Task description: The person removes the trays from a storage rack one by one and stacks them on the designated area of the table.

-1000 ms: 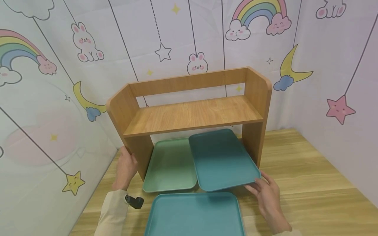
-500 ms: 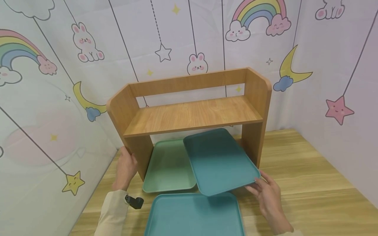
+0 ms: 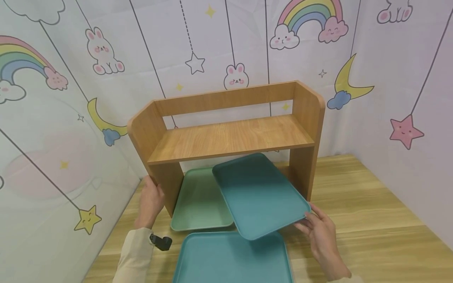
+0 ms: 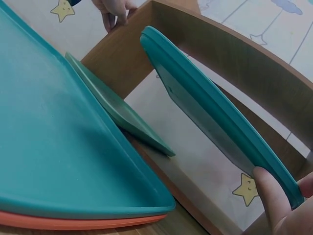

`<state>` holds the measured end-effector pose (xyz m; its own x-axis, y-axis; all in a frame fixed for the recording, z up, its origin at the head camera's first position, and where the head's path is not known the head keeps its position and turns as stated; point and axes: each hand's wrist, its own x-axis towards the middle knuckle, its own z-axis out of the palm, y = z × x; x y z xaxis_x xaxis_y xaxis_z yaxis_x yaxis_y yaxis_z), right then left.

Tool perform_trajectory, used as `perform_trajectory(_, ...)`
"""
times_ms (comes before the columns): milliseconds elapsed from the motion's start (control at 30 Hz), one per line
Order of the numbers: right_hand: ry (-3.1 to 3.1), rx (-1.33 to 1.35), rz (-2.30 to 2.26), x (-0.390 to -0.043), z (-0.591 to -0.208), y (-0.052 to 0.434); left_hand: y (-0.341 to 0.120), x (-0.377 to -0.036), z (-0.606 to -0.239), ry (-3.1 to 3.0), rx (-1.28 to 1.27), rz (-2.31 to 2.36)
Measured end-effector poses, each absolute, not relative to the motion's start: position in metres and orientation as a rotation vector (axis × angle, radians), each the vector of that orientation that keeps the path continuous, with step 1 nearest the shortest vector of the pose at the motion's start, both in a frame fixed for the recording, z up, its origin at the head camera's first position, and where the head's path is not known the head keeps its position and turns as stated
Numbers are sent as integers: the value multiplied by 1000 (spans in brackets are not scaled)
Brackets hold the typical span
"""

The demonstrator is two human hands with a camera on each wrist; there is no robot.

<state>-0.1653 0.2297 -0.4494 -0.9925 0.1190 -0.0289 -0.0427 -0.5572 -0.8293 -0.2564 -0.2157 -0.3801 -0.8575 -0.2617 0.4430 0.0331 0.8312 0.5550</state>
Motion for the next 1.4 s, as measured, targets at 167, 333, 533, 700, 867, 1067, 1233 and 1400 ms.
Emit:
perform_trajectory(167, -1463, -92, 2679, -164, -450, 229, -216, -257, -381, -2486, 155, -757)
perform_trajectory(333, -1551, -91, 2651, -162, -450, 229, -216, -256, -381, -2487, 160, -758)
perform_trajectory(533, -1597, -122, 2637, -161, -451, 229, -216, -256, -381, -2495, 167, -770)
perform_trajectory(700, -1593, -111, 2644, -161, -454, 230, -216, -256, -382, -2505, 173, -778)
perform_trajectory(867, -1599, -113, 2633, -161, -455, 231, -216, -256, -382, -2517, 178, -794)
perform_trajectory(1067, -1596, -106, 2628, -162, -455, 230, -215, -256, -381, -2519, 187, -801)
perform_trajectory(1233, -1596, -89, 2625, -162, -455, 230, -216, -256, -381, -2512, 183, -793)
perform_trajectory(1400, -1609, -81, 2621, -162, -455, 229, -216, -256, -380, -2517, 187, -796)
